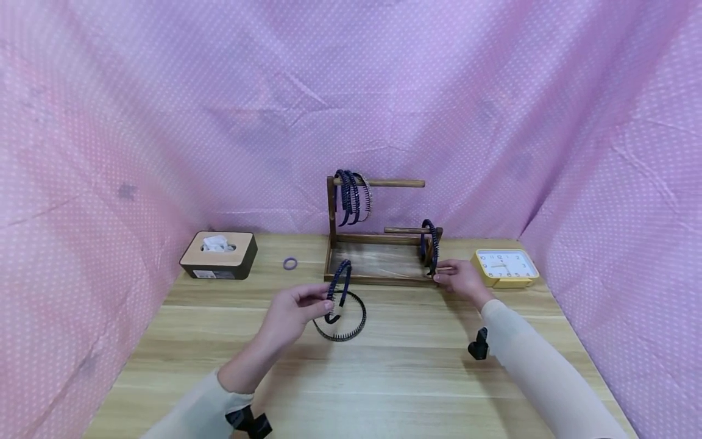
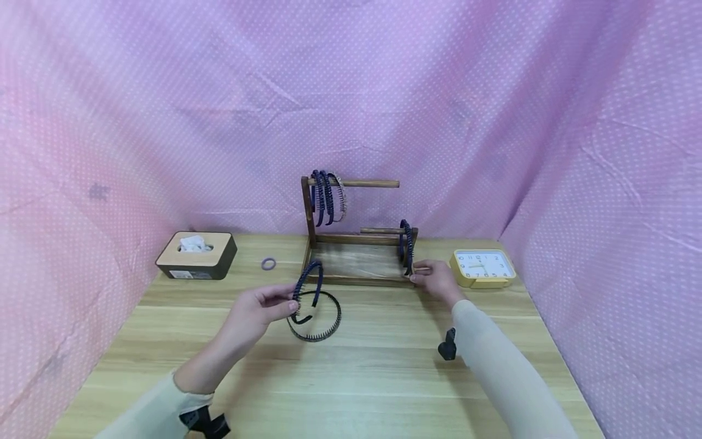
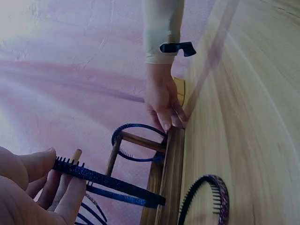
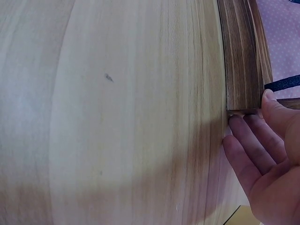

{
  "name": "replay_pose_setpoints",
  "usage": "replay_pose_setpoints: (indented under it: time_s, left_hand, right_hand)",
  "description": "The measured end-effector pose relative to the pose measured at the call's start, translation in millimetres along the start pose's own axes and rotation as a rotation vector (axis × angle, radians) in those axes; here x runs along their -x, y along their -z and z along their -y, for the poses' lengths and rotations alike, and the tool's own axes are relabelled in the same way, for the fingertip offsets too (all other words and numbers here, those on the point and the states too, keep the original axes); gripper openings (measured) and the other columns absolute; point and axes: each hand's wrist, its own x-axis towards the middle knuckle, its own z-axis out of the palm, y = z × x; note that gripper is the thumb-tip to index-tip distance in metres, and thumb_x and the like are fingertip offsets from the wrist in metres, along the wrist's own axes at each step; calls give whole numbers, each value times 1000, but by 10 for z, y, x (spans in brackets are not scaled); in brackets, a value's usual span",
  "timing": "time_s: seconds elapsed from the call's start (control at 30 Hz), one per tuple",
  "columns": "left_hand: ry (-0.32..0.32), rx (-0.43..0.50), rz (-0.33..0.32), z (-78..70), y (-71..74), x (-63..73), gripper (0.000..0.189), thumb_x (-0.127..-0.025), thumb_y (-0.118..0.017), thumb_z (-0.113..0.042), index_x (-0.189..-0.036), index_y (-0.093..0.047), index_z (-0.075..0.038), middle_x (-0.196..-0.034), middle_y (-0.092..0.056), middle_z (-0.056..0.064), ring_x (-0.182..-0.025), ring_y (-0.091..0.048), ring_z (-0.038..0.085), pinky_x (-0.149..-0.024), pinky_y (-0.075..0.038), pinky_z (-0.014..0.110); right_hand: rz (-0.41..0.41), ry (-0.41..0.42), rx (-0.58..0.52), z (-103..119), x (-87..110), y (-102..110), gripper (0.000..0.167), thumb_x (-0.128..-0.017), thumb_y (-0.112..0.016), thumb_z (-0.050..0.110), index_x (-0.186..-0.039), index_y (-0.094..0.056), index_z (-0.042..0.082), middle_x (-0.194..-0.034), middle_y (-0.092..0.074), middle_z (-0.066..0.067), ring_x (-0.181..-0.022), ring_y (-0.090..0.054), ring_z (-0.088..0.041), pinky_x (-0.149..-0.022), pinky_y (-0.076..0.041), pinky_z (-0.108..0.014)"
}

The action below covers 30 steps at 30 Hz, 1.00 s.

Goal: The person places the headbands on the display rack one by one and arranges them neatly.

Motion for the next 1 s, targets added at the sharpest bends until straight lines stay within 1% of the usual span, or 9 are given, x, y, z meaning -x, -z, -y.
replay_pose_setpoints:
  time_s: [0.07,0.23,0.4,0.5,0.63,0.8,0.87,0.93,1.0]
  left_hand:
    - [2,21,-8,-14,-54,-81,38,-87,-79,-3,-124,-73,-5,-105,-75,9,-94,-70,15,-83,-59,22]
    - [9,113,-30,-49,-185,-333,36,-88,-78,-1,-123,-72,-4,-108,-72,11,-96,-69,16,-85,-59,23]
    - [-15,128,-56,-64,-297,-591,34,-88,-78,-2,-122,-72,-6,-109,-71,10,-96,-68,16,-84,-58,23]
    - [-25,146,-61,-55,-374,-737,34,-89,-78,-1,-122,-72,-4,-109,-71,11,-94,-69,15,-88,-61,32]
    - [-40,149,-68,-45,-490,-912,32,-89,-77,1,-120,-72,-2,-107,-71,13,-90,-69,14,-87,-62,38]
    - [-54,141,-77,-54,-668,-1086,29,-89,-77,1,-118,-73,-1,-105,-72,13,-87,-69,13,-82,-63,39]
    - [-58,142,-85,-72,-748,-1133,29,-89,-77,1,-117,-73,0,-104,-73,13,-86,-69,13,-78,-64,37]
    - [-57,142,-95,-91,-824,-1179,30,-88,-78,2,-117,-73,-1,-103,-73,14,-85,-69,14,-71,-63,33]
    - [-58,122,-107,-103,-897,-1230,31,-87,-79,1,-117,-74,-2,-104,-74,13,-86,-69,14,-68,-61,26]
  right_hand:
    - [3,3,0,6,2,2,48,-100,-68,10,-141,-52,-10,-134,-62,-30,-111,-71,-34,-83,-63,-40]
    - [-5,0,6,21,2,5,48,-100,-68,9,-140,-53,-10,-133,-63,-30,-110,-71,-33,-84,-63,-42]
    - [-9,-11,2,29,-7,-1,47,-100,-67,9,-141,-53,-9,-134,-63,-30,-109,-72,-33,-84,-63,-42]
    - [-11,-14,-3,30,-9,-4,48,-100,-68,10,-141,-53,-9,-134,-63,-30,-110,-71,-35,-84,-63,-42]
    - [-9,-13,0,31,-9,-5,49,-99,-68,11,-142,-52,-9,-134,-63,-30,-110,-71,-36,-84,-63,-43]
    - [-14,-18,1,5,-18,-7,48,-99,-69,9,-140,-54,-8,-133,-64,-29,-108,-72,-33,-83,-63,-41]
    - [-12,-15,2,-9,-20,-8,48,-98,-69,9,-140,-54,-9,-132,-64,-29,-106,-72,-32,-81,-63,-40]
    - [-14,-17,1,-15,-21,-10,48,-98,-70,9,-140,-54,-8,-132,-65,-29,-106,-73,-31,-81,-63,-39]
    - [-15,-20,3,-15,-22,-10,47,-98,-69,10,-140,-55,-7,-131,-65,-28,-106,-72,-30,-81,-63,-39]
